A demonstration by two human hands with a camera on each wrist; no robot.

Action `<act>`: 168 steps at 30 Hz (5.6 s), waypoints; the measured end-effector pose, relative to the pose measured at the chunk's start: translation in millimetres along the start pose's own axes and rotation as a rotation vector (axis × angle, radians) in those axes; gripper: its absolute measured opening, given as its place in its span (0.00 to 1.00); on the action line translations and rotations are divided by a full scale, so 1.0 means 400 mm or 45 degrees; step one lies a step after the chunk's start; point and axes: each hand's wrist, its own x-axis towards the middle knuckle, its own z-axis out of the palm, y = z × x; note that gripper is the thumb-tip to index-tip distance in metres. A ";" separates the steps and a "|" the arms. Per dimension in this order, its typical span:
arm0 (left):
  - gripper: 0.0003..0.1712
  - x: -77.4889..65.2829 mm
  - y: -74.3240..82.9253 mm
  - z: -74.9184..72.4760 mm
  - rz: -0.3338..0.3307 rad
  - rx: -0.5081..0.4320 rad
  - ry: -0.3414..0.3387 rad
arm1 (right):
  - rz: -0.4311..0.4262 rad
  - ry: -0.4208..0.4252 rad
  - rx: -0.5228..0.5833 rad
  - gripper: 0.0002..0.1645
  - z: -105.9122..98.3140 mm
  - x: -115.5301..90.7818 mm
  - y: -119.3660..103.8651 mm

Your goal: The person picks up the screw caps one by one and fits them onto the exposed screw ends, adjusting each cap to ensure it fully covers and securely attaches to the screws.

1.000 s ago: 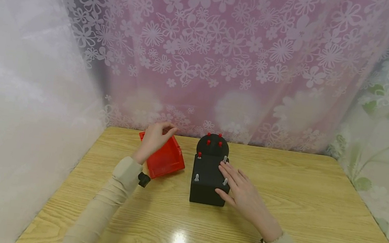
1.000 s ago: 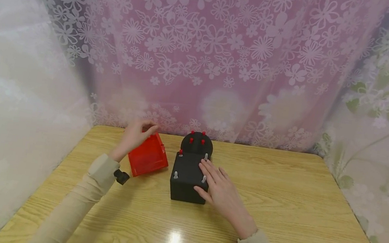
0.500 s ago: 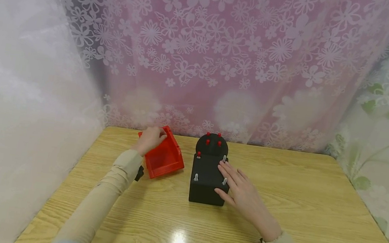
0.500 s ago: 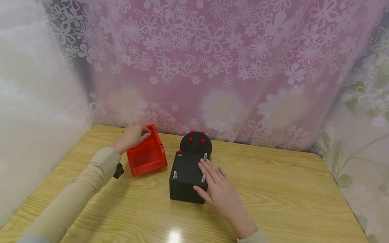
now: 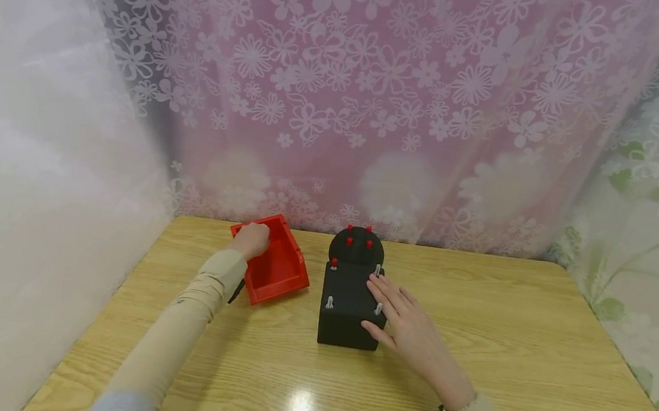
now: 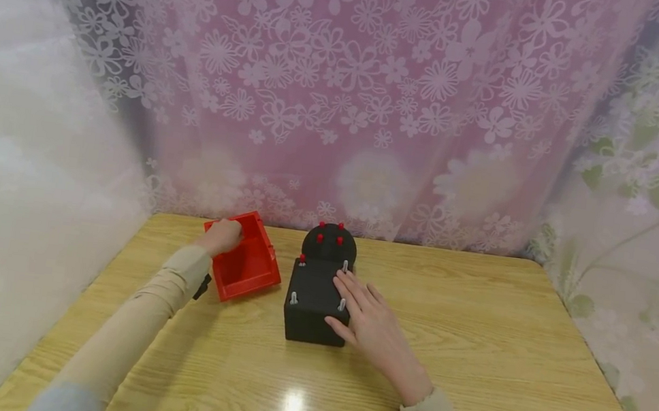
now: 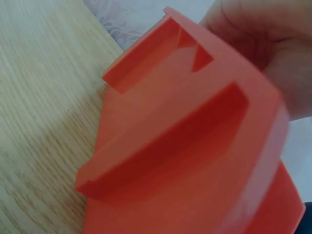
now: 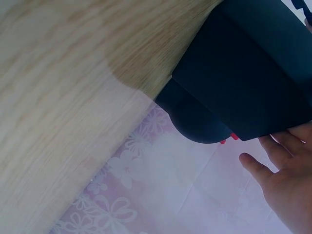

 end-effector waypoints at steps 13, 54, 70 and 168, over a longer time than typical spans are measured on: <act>0.21 0.008 -0.005 0.009 -0.028 -0.038 -0.058 | 0.025 -0.042 0.019 0.44 -0.006 -0.001 -0.006; 0.23 -0.036 0.034 -0.029 0.210 -0.267 -0.359 | 0.033 -0.024 0.028 0.44 -0.001 0.000 -0.006; 0.15 -0.119 0.037 -0.059 0.179 -0.718 -0.202 | 0.020 -0.008 0.031 0.43 0.001 -0.003 0.003; 0.08 -0.128 0.432 -0.043 0.602 -0.591 0.160 | 0.020 0.003 0.014 0.46 0.008 -0.005 0.005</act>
